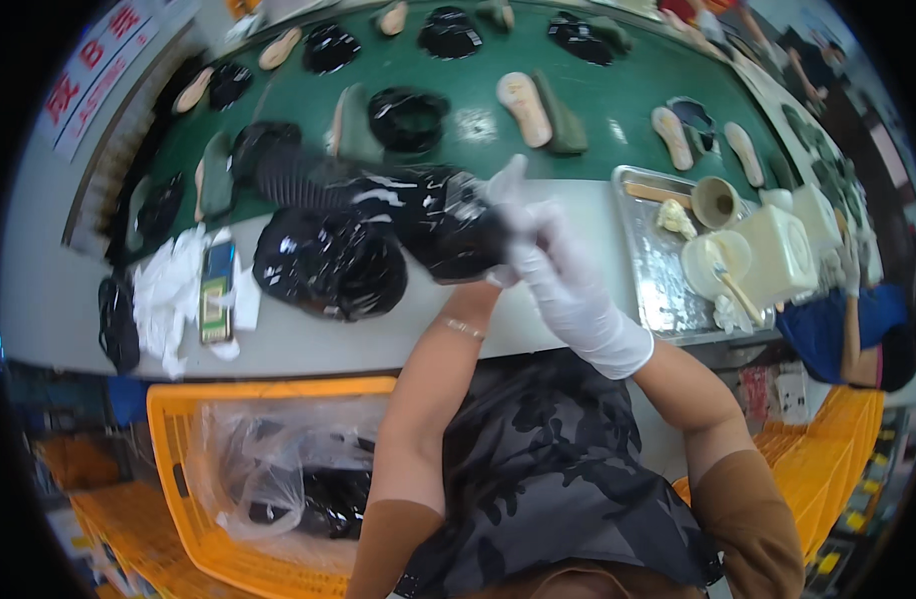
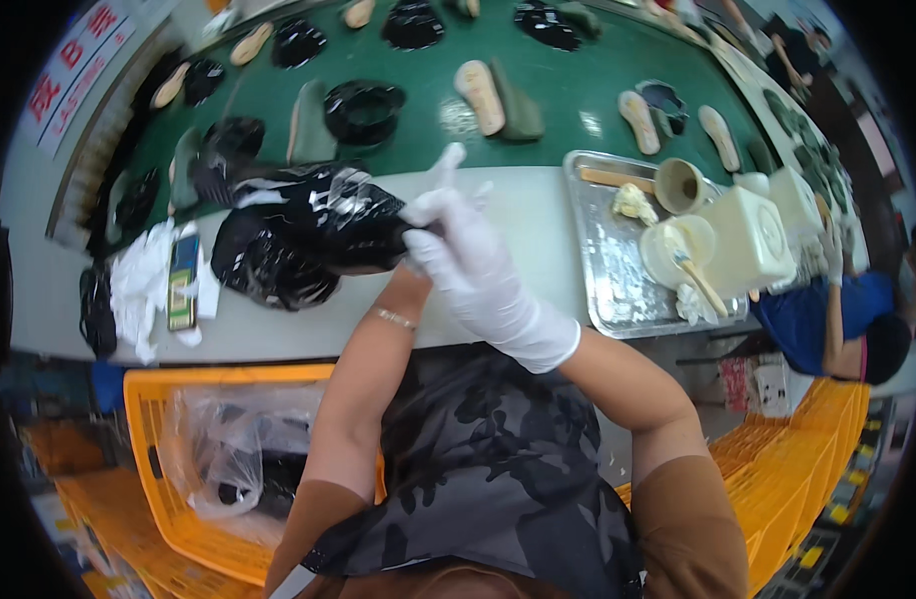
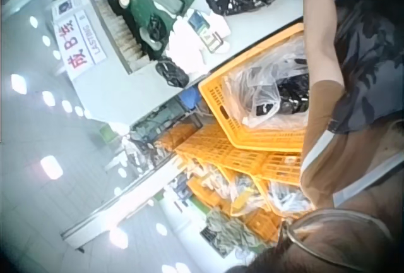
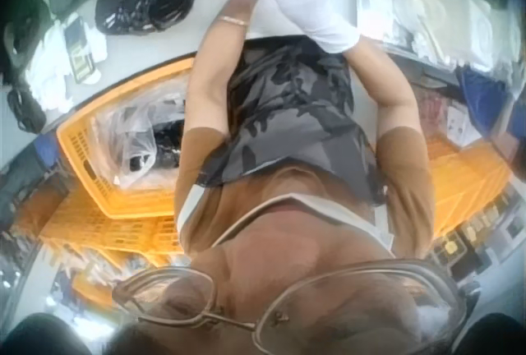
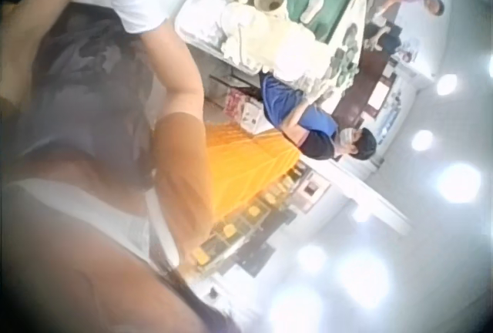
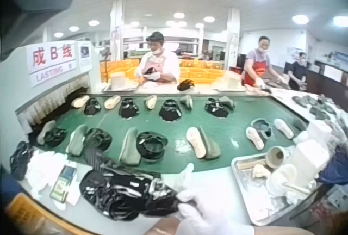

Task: The person repeatedly applies a white adhesive to the inner sole of black shoes using a brush. They dip the brush into a container of glue, spread it evenly on the shoe's interior, and then place the shoe on a green workbench. This process is repeated for multiple shoes throughout the video.

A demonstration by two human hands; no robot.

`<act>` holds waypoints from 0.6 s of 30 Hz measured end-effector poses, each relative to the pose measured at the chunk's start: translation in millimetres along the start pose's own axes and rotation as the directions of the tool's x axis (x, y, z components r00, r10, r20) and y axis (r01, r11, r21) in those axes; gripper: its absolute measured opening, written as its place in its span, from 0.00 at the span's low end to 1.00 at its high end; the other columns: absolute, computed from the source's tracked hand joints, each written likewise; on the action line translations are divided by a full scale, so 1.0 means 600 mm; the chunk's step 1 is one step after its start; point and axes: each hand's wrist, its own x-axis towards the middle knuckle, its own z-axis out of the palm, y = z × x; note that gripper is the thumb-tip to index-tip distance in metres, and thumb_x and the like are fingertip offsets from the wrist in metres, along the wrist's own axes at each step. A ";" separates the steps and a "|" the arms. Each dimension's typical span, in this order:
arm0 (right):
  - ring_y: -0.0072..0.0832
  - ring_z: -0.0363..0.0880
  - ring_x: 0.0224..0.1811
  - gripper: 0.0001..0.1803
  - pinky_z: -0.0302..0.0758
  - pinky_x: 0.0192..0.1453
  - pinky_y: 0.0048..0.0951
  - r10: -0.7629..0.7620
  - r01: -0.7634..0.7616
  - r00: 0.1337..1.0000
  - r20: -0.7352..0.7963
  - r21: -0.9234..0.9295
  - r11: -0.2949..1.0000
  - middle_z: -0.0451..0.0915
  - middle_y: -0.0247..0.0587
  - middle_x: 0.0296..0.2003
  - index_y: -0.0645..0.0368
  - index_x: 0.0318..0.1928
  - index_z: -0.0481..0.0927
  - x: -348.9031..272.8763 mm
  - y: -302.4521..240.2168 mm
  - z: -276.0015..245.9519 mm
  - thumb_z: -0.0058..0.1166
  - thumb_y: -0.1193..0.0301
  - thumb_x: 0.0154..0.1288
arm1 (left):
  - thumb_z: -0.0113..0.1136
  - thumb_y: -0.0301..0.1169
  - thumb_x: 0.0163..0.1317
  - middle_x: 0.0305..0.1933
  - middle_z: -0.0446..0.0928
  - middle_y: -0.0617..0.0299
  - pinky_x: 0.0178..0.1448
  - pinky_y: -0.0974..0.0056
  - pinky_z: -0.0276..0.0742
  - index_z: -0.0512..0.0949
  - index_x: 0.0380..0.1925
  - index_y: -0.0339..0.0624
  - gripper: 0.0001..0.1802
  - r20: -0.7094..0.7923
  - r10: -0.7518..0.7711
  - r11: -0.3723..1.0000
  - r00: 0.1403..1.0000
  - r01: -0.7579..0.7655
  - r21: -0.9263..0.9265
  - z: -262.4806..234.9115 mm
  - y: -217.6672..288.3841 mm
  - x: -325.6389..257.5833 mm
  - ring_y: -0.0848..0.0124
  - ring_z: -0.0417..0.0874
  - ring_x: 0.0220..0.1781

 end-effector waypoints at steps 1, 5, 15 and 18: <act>0.18 0.75 0.30 0.07 0.72 0.34 0.22 0.104 -0.094 0.992 -0.067 0.145 0.985 0.74 0.36 0.29 0.61 0.46 0.66 -0.013 -0.015 -0.023 0.43 0.73 0.70 | 0.54 0.35 0.61 0.61 0.65 0.56 0.68 0.56 0.56 0.56 0.65 0.40 0.33 0.018 -0.022 0.944 1.000 0.026 -0.328 -0.003 0.029 0.001 0.62 0.65 0.63; 0.23 0.76 0.30 0.12 0.74 0.35 0.22 0.288 -0.065 0.935 -0.209 0.695 0.716 0.76 0.39 0.32 0.59 0.48 0.67 -0.072 -0.006 -0.094 0.45 0.66 0.70 | 0.57 0.33 0.61 0.65 0.58 0.57 0.71 0.58 0.51 0.47 0.68 0.41 0.40 -0.163 0.182 0.946 0.970 -0.218 -0.241 0.012 0.127 0.023 0.60 0.59 0.67; 0.24 0.79 0.32 0.14 0.79 0.35 0.23 0.592 -0.505 0.792 -0.151 0.384 0.773 0.78 0.41 0.41 0.62 0.51 0.71 -0.213 -0.026 -0.170 0.44 0.70 0.68 | 0.48 0.29 0.68 0.62 0.62 0.51 0.53 0.62 0.78 0.53 0.65 0.44 0.27 0.032 -0.032 0.818 0.999 0.045 -0.573 0.047 0.168 -0.058 0.67 0.79 0.46; 0.21 0.76 0.27 0.15 0.77 0.30 0.21 0.560 -0.332 0.643 -0.522 0.469 0.818 0.78 0.39 0.38 0.63 0.52 0.70 -0.267 -0.006 -0.238 0.45 0.71 0.68 | 0.49 0.25 0.66 0.46 0.74 0.55 0.46 0.60 0.80 0.58 0.62 0.43 0.25 0.258 -0.637 0.309 0.727 0.547 -0.778 0.032 0.249 -0.049 0.69 0.80 0.36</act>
